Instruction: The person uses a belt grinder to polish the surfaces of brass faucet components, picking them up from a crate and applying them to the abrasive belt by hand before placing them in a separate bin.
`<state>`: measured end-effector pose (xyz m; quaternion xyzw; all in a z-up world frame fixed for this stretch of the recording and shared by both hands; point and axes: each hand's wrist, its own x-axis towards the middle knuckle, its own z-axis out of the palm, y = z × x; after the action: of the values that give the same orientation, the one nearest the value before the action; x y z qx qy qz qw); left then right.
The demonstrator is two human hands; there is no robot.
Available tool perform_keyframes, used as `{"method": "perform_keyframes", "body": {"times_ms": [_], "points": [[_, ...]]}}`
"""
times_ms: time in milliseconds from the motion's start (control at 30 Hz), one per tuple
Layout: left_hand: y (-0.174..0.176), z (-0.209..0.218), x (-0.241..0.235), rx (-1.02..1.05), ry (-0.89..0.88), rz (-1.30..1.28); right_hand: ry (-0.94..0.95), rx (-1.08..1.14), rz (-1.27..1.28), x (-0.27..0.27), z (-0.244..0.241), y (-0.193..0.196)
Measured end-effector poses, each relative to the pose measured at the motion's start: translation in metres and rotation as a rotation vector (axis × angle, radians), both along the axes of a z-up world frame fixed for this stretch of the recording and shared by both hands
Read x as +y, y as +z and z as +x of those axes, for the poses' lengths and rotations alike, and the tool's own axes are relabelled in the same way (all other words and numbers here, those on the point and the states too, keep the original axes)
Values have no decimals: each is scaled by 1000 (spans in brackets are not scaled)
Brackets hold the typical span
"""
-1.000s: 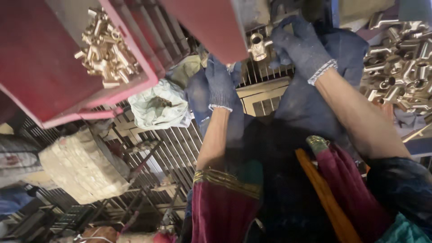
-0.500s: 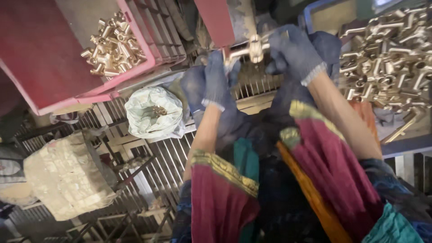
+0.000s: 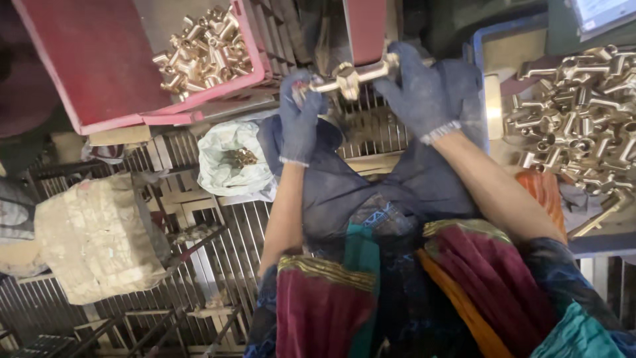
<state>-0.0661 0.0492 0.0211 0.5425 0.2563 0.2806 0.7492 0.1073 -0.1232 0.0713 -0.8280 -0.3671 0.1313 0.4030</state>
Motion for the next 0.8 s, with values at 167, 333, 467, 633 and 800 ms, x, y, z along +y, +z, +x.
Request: {"method": "perform_keyframes", "body": {"times_ms": [167, 333, 467, 633, 800], "points": [[-20, 24, 21, 267, 110, -410, -98, 335, -75, 25, 3, -12], [-48, 35, 41, 421, 72, -613, 24, 151, -130, 32, 16, -31], [-79, 44, 58, 545, 99, -771, -52, 496, -126, 47, 19, -40], [-86, 28, 67, 413, 78, -787, -66, 830, 243, 53, 8, -58], [-40, -6, 44, 345, 204, -687, 155, 646, -62, 29, -2, -21]]}}
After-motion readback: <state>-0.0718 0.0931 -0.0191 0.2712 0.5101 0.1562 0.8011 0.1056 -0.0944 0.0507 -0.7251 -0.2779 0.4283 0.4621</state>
